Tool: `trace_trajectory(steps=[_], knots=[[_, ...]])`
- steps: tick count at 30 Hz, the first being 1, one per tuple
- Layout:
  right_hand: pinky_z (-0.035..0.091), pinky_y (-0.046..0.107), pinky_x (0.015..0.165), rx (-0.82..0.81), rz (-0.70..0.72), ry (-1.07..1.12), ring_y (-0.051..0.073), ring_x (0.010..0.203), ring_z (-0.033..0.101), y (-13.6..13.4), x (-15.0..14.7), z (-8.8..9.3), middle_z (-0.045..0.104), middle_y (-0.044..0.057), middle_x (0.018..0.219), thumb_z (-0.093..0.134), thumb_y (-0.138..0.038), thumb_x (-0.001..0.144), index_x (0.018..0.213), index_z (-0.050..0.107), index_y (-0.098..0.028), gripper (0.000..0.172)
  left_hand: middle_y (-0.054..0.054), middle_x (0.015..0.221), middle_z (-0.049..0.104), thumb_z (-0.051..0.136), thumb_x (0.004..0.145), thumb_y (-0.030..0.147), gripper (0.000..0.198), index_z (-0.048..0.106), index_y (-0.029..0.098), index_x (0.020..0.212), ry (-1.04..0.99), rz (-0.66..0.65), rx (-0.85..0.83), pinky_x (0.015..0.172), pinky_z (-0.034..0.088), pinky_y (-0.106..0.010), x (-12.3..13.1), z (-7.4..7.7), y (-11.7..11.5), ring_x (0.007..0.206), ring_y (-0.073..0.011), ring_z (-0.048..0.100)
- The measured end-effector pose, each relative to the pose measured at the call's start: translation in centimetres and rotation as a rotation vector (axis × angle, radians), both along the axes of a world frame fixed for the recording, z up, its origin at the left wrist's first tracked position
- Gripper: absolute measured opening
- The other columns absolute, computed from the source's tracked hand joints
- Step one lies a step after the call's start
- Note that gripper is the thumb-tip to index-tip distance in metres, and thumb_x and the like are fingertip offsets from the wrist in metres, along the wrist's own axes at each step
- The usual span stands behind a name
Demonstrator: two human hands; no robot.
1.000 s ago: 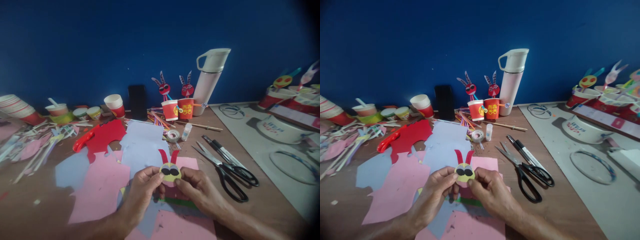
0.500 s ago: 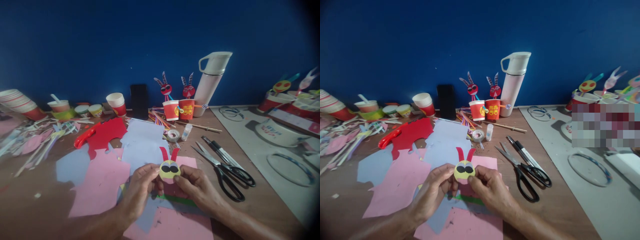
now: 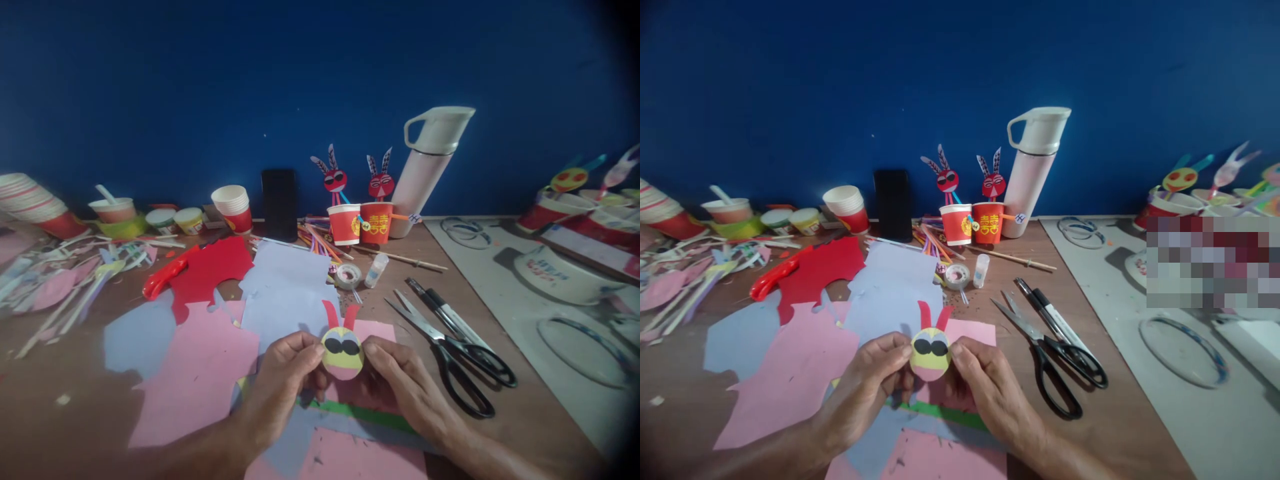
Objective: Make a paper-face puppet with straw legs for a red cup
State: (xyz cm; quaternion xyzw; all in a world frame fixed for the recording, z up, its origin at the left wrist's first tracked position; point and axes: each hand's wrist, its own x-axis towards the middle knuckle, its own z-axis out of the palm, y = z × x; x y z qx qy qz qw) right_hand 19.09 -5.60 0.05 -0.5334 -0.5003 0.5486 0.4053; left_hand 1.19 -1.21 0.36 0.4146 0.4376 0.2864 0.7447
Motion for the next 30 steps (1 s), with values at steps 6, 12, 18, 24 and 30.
trace_trajectory(steps=[6,12,18,24,30], knots=[[0.033,0.02,0.048,-0.004,-0.015,0.02,0.009,0.05,0.042,-0.02,0.03,-0.31,0.049,-0.002,0.054,0.039,-0.048,0.093,0.061,0.046,-0.018,0.045,0.001,0.053,0.057,0.059,0.079,0.039,0.025,0.055,0.016,0.071,-0.02,0.008,-0.044,0.047,0.033,-0.02,-0.04,-0.18,0.25,0.047,-0.0087,0.05],[0.03,0.02,0.045,-0.011,-0.007,0.002,0.008,0.048,0.038,0.04,-0.05,-0.39,0.046,-0.004,0.053,0.043,-0.048,0.091,0.061,0.045,-0.018,0.042,0.001,0.052,0.056,0.058,0.081,0.039,0.026,0.055,0.016,0.07,-0.007,-0.016,-0.048,0.046,0.031,-0.019,-0.13,-0.26,0.25,0.046,-0.0082,0.049],[0.03,0.02,0.043,-0.019,-0.047,0.022,0.008,0.046,0.037,0.31,-0.03,-0.27,0.047,-0.003,0.051,0.043,-0.051,0.089,0.059,0.046,-0.019,0.044,0.0,0.056,0.055,0.048,0.086,0.044,0.034,0.056,0.014,0.071,0.005,-0.136,-0.029,0.047,0.035,-0.022,-0.47,-0.4,0.42,0.049,-0.0102,0.05],[0.031,0.02,0.043,-0.014,-0.06,-0.001,0.008,0.046,0.039,0.22,-0.09,-0.18,0.049,-0.003,0.052,0.043,-0.05,0.09,0.06,0.046,-0.018,0.043,0.002,0.052,0.051,0.059,0.072,0.032,0.018,0.056,0.015,0.07,0.169,-0.25,0.033,0.047,0.038,-0.021,-0.04,0.37,0.49,0.047,-0.0094,0.046],[0.033,0.02,0.044,-0.02,-0.035,-0.012,0.009,0.047,0.041,0.12,-0.3,-0.03,0.049,-0.003,0.053,0.043,-0.047,0.09,0.06,0.045,-0.019,0.041,0.003,0.053,0.048,0.055,0.075,0.028,0.014,0.056,0.015,0.069,0.193,-0.219,0.072,0.046,0.038,-0.021,0.13,0.38,0.06,0.047,-0.0097,0.046]])
